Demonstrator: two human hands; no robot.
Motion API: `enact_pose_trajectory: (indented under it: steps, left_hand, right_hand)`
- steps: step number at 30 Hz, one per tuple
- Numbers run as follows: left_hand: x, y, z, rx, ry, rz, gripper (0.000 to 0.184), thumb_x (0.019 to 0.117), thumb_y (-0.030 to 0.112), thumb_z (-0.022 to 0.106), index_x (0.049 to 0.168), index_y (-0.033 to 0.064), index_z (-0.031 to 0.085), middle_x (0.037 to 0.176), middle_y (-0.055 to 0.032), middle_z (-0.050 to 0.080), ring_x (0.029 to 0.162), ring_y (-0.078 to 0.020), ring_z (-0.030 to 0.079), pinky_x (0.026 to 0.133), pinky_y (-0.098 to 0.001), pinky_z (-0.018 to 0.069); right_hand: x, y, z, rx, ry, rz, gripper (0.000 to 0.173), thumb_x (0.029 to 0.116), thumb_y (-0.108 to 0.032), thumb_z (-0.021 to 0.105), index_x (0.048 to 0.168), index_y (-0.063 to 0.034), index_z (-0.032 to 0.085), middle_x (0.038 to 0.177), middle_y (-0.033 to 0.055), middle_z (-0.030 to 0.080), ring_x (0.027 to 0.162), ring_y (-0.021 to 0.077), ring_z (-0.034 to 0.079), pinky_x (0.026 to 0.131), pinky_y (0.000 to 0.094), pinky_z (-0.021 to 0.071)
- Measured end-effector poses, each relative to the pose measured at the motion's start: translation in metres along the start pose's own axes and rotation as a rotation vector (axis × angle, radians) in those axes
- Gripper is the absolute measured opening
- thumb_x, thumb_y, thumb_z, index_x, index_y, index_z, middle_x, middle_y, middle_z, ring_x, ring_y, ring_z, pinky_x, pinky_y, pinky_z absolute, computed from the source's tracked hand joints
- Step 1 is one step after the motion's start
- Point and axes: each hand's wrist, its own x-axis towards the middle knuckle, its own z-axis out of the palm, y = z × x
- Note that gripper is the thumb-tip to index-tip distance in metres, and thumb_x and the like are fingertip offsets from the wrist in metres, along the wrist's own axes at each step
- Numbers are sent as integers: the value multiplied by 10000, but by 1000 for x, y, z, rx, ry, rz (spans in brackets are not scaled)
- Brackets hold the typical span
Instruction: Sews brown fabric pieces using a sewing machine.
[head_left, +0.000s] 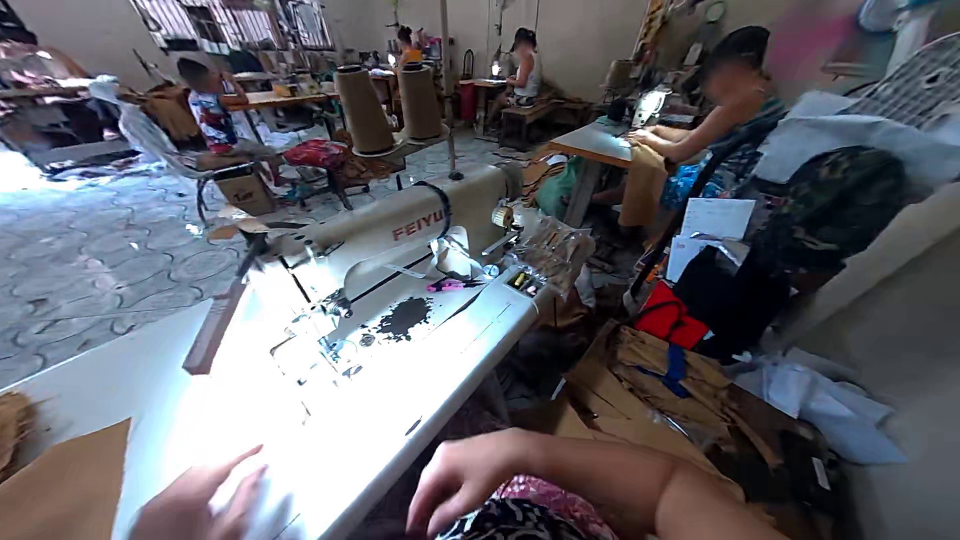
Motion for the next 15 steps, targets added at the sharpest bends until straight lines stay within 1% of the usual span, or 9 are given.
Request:
enact_pose_trajectory:
  steps: [1,3,4,5,7,10,12,13,15]
  left_hand:
    - [23,16,24,-71,45,154,268,1008,88,577,1150,-87,722,1115,-304,720,1044,-486,705,915,-657,529]
    - [74,47,67,-181,74,379,198,953,15,572,969,-96,736,1000,-253,737,962,-415,727,875,-602,559]
    - [99,64,79,-201,13,420,197,965,-5,564,947,-113,728,992,-272,726,985,-437,710,907,-614,534]
    - [123,81,87,-166,-75,419,220,996,16,548,968,-109,727,1018,-284,720,1032,-459,693,941,-639,505]
    - [170,109,103,-71,-166,420,242,1021,45,525,1014,-90,726,1067,-277,713,1081,-465,675,953,-649,496]
    - [223,137,135,-31,-173,415,255,1001,-15,509,1150,-89,703,1239,-271,673,1205,-453,628,1024,-634,475]
    - [247,152,148,4,-190,381,308,985,-45,510,1251,-78,662,1366,-263,613,1304,-444,566,1082,-611,440]
    - [255,159,153,28,-210,345,327,962,-55,544,1271,-76,648,1390,-263,592,1323,-447,543,1087,-612,433]
    - [266,169,161,72,-249,261,336,923,-65,604,1256,-84,640,1402,-265,568,1332,-460,520,1068,-628,440]
  right_hand:
    - [-23,9,-11,-62,114,47,187,929,-11,685,1090,54,755,1013,178,764,968,253,743,927,437,576]
    - [-66,17,-25,-140,300,197,218,956,-24,647,1129,78,733,1073,224,748,1039,313,725,982,466,544]
    - [-85,17,-27,-134,366,295,239,969,-32,631,1158,85,718,1112,239,737,1076,325,713,1011,463,526]
    - [-102,17,-25,-106,421,379,250,977,-43,622,1176,80,712,1138,238,730,1097,311,706,1024,444,519]
    - [-128,14,-18,-19,501,422,258,983,-52,616,1186,77,710,1165,219,727,1113,241,699,1033,368,514]
    - [-145,4,-11,133,535,219,300,1012,-125,605,1226,69,688,1091,143,743,1008,99,701,949,252,548]
    - [-141,-17,-19,229,539,-41,443,1062,-345,543,1291,17,656,1041,80,742,936,58,692,871,240,573]
    - [-135,-33,-27,266,547,-169,522,1065,-464,485,1331,-41,635,1034,46,739,926,42,690,847,229,577]
    - [-121,-67,-45,352,529,-401,592,1063,-575,384,1406,-132,575,1074,-10,699,955,20,657,844,199,549]
